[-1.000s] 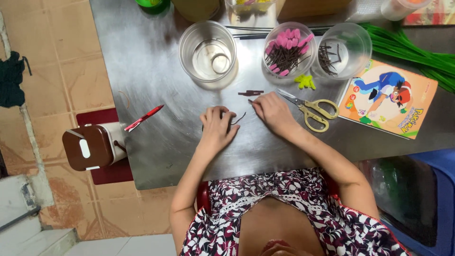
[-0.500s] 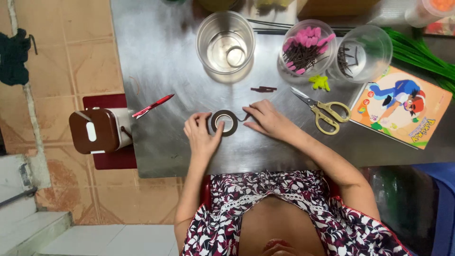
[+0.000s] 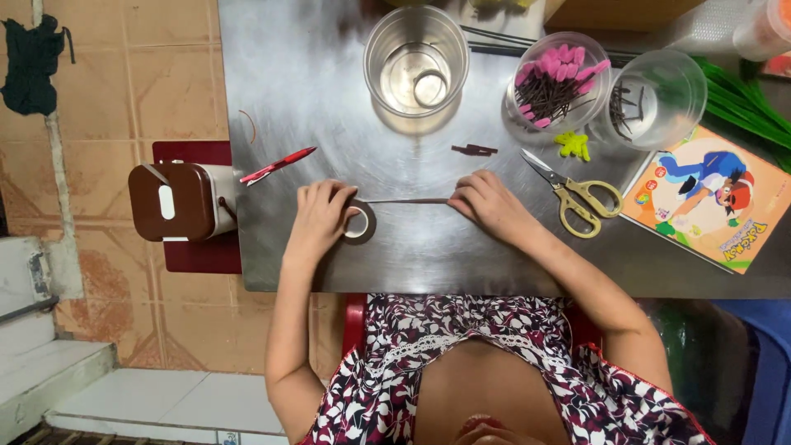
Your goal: Preparing small floral components by cutting tape and assembling materials on a work table
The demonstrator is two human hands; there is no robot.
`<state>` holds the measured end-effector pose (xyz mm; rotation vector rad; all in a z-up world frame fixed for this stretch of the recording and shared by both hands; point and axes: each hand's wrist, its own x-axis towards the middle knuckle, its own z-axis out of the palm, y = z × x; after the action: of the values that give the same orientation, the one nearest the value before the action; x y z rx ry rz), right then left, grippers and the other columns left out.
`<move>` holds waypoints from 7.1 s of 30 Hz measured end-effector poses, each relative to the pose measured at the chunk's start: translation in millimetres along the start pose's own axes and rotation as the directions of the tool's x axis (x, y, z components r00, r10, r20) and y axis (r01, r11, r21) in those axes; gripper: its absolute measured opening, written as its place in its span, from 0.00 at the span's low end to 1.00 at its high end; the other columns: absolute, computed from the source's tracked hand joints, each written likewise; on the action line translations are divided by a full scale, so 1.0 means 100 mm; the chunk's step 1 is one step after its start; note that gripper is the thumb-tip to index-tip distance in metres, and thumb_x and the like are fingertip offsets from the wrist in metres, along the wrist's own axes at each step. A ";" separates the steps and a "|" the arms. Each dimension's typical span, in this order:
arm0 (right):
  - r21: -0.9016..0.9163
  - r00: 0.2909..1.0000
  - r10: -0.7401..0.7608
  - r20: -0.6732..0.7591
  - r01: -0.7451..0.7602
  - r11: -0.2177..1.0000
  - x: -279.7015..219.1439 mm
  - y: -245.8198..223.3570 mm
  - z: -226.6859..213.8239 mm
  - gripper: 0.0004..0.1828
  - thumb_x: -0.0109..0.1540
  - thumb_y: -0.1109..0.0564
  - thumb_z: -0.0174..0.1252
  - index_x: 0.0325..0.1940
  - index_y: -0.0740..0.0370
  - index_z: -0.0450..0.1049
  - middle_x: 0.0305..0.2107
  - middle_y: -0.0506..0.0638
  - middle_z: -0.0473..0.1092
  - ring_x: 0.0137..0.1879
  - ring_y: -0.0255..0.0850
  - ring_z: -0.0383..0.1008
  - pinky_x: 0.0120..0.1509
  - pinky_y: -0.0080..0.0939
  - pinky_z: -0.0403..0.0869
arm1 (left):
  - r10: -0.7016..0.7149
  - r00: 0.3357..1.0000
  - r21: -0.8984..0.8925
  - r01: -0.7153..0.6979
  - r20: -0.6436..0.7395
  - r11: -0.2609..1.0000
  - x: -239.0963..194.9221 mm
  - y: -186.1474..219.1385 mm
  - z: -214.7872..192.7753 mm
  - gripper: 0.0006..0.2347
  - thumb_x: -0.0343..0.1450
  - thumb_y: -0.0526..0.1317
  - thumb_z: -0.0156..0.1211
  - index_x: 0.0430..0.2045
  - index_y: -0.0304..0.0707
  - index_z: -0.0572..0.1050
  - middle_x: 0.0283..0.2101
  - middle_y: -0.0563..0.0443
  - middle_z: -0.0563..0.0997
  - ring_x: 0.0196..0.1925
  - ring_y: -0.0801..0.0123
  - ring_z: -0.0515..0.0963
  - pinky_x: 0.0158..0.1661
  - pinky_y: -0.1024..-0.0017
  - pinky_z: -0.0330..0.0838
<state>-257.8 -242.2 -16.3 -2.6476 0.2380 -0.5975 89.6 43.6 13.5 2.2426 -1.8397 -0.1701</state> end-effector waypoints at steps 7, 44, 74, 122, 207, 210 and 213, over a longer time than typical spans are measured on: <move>0.016 0.995 -0.082 -0.050 0.083 0.996 -0.14 0.04 -0.08 0.12 0.82 0.51 0.75 0.51 0.59 0.82 0.48 0.55 0.81 0.55 0.58 0.86 0.58 0.53 0.87 | 0.005 0.999 0.127 -0.012 0.053 0.992 -0.01 -0.14 0.06 0.14 0.82 0.44 0.80 0.64 0.57 0.87 0.58 0.54 0.84 0.65 0.56 0.84 0.62 0.54 0.74; 0.138 0.984 0.104 -0.146 -0.084 0.987 -0.67 0.05 -0.46 0.05 0.80 0.60 0.77 0.57 0.62 0.87 0.45 0.58 0.84 0.51 0.60 0.90 0.56 0.56 0.90 | 0.097 0.992 0.006 -0.098 0.079 0.995 0.04 -0.51 -0.34 0.15 0.83 0.42 0.75 0.65 0.67 0.90 0.56 0.66 0.91 0.67 0.71 0.88 0.76 0.55 0.70; 0.567 0.902 0.358 -0.240 -0.169 0.806 -0.02 -0.15 -0.63 0.20 0.86 0.69 0.56 0.84 0.75 0.70 0.56 0.66 0.89 0.52 0.59 0.91 0.62 0.60 0.86 | 0.016 0.996 -0.863 -0.080 -0.083 0.499 1.45 1.43 0.74 0.06 0.87 0.40 0.80 0.57 0.48 0.94 0.49 0.50 0.94 0.53 0.59 0.95 0.61 0.61 0.88; 0.339 0.850 0.268 -0.454 -0.113 0.934 0.04 -0.11 0.23 0.10 0.71 0.63 0.87 0.57 0.65 0.96 0.39 0.54 0.86 0.39 0.49 0.89 0.44 0.44 0.86 | -0.297 0.952 -0.942 0.037 -0.069 0.335 1.25 1.62 0.79 0.02 0.83 0.35 0.85 0.47 0.40 0.99 0.38 0.45 0.97 0.45 0.64 0.96 0.54 0.64 0.90; 0.884 0.544 0.742 0.392 -0.445 -0.141 -0.07 -0.01 0.26 0.10 0.73 0.61 0.85 0.54 0.70 0.96 0.36 0.59 0.86 0.42 0.40 0.80 0.47 0.39 0.77 | -0.225 0.951 -0.761 -0.014 -0.210 0.648 1.08 1.60 0.66 0.08 0.71 0.47 0.97 0.39 0.64 0.99 0.35 0.66 0.95 0.71 0.65 0.89 0.71 0.50 0.50; 0.878 0.541 0.732 0.414 -0.451 -0.163 -0.10 0.05 0.30 0.06 0.72 0.62 0.84 0.47 0.69 0.95 0.32 0.58 0.86 0.39 0.38 0.79 0.44 0.36 0.76 | -0.229 0.955 -0.772 0.001 -0.188 0.636 1.07 1.60 0.71 0.07 0.72 0.48 0.96 0.39 0.65 0.98 0.36 0.69 0.95 0.74 0.66 0.87 0.72 0.49 0.50; 0.883 0.554 0.720 0.418 -0.433 -0.179 -0.23 0.18 0.47 0.10 0.72 0.65 0.83 0.38 0.67 0.89 0.29 0.57 0.85 0.36 0.38 0.80 0.43 0.37 0.75 | -0.176 0.965 -0.745 -0.029 -0.195 0.666 1.10 1.65 0.41 0.06 0.74 0.48 0.94 0.40 0.63 0.98 0.38 0.68 0.95 0.78 0.63 0.84 0.73 0.45 0.50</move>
<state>-258.7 -235.7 -71.0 -0.8722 0.8149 -0.4361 -54.4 -98.5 21.8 1.6433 -1.2088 -0.5239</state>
